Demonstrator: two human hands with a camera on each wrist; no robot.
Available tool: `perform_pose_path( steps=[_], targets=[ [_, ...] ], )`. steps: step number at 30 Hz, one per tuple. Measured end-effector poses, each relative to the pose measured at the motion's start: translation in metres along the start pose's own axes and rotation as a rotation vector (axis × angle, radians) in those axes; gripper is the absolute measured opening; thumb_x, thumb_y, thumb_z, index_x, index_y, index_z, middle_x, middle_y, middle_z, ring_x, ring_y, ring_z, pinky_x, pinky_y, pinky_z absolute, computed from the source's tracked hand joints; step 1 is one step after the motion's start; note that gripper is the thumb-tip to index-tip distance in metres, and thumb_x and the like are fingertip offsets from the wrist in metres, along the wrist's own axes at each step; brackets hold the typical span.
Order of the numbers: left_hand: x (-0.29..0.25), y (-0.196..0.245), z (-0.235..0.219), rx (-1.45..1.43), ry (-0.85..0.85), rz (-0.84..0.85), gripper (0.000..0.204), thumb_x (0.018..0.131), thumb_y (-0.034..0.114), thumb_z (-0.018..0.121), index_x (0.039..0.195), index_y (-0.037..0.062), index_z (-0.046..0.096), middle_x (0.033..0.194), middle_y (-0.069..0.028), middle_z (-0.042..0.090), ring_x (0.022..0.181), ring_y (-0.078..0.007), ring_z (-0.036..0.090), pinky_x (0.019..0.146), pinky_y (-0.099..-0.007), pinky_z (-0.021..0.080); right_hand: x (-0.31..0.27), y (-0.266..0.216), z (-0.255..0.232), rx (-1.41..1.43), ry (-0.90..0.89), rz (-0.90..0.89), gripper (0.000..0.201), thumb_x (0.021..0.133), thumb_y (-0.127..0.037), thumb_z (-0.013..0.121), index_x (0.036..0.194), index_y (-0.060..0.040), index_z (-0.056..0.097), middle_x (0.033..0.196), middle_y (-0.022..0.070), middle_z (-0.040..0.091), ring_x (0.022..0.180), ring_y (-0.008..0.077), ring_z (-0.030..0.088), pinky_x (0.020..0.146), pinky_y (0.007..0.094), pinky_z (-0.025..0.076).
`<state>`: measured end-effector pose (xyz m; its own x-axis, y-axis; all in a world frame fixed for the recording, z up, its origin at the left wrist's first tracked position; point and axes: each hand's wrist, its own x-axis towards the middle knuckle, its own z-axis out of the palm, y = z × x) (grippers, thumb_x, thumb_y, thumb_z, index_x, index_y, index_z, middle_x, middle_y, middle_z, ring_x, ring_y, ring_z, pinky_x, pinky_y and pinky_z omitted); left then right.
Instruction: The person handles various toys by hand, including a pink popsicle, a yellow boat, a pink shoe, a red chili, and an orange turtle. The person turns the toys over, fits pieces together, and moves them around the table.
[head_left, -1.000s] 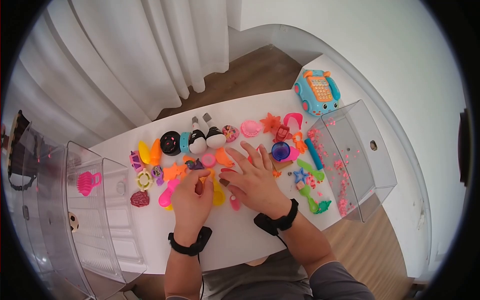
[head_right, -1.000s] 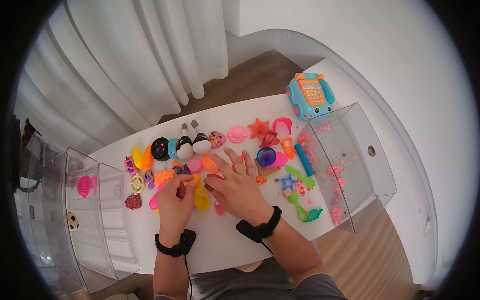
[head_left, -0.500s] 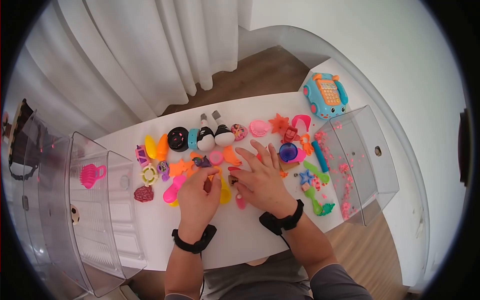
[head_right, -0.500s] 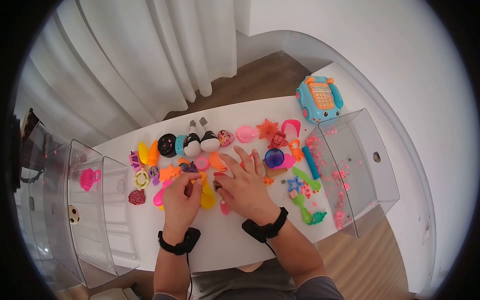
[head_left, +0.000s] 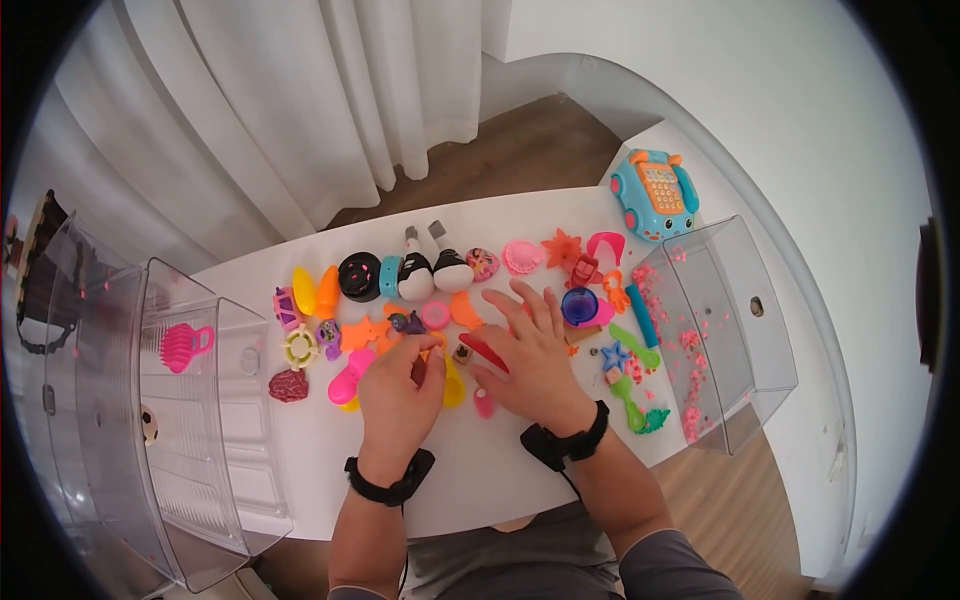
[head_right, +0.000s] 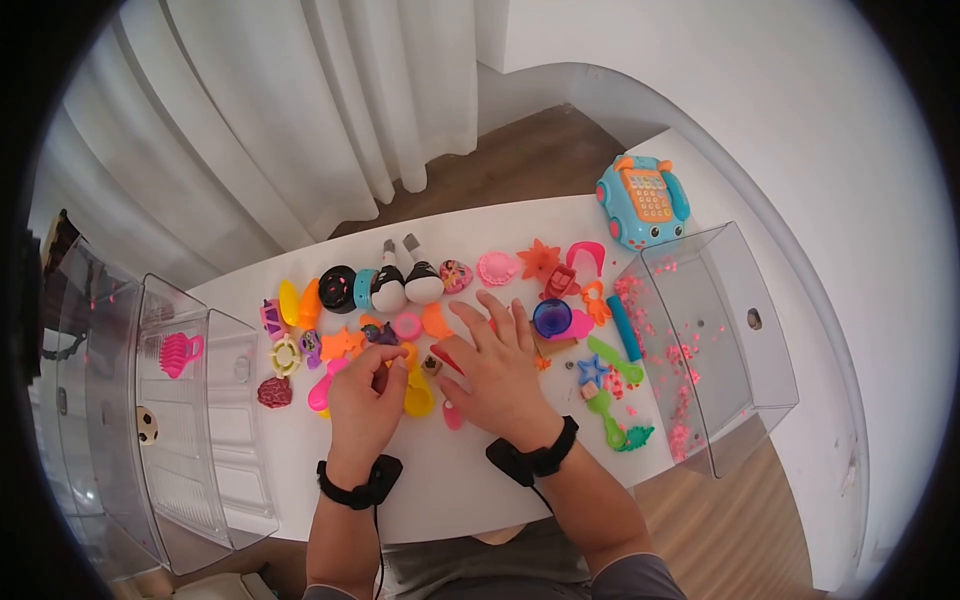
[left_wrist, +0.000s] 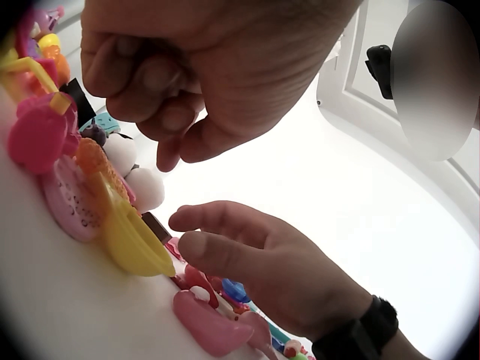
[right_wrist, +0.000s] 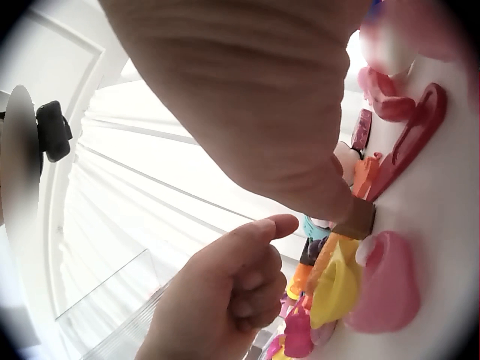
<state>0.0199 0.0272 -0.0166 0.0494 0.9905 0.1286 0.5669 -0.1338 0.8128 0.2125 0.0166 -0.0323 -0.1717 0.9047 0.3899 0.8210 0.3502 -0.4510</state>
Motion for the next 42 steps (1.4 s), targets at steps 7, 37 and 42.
perform_pose_path(
  steps=[7,37,42],
  targets=[
    [0.000,0.001,0.000,0.042,-0.007,0.026,0.012,0.093,0.014,0.072,0.103,0.0079,0.074,0.066,-0.0055,0.060,0.057,-0.0191,0.059,0.055,-0.0334,0.045,-0.001,0.000,0.010,-0.021,-0.003,-0.055,0.035,0.071,-0.022,0.085,0.102,-0.0182,0.070,0.148,0.0084,0.053,0.146,0.0389,0.038,0.121,0.0669,0.020],
    [0.001,0.009,-0.002,-0.012,-0.184,0.079,0.017,0.089,0.015,0.080,0.101,0.0049,0.074,0.062,-0.0004,0.049,0.056,-0.0117,0.045,0.054,-0.0305,0.037,0.003,-0.003,-0.006,0.307,-0.028,-0.024,0.038,0.077,-0.011,0.076,0.113,-0.0173,0.068,0.143,0.0066,0.056,0.144,0.0384,0.041,0.120,0.0643,0.026],
    [0.002,0.011,-0.004,0.011,-0.205,0.076,0.015,0.090,0.015,0.078,0.100,0.0049,0.074,0.062,-0.0011,0.050,0.056,-0.0129,0.046,0.054,-0.0315,0.037,0.001,-0.002,-0.001,0.233,-0.010,-0.047,0.039,0.077,-0.013,0.078,0.114,-0.0177,0.068,0.141,0.0058,0.057,0.141,0.0365,0.045,0.120,0.0637,0.027]
  ],
)
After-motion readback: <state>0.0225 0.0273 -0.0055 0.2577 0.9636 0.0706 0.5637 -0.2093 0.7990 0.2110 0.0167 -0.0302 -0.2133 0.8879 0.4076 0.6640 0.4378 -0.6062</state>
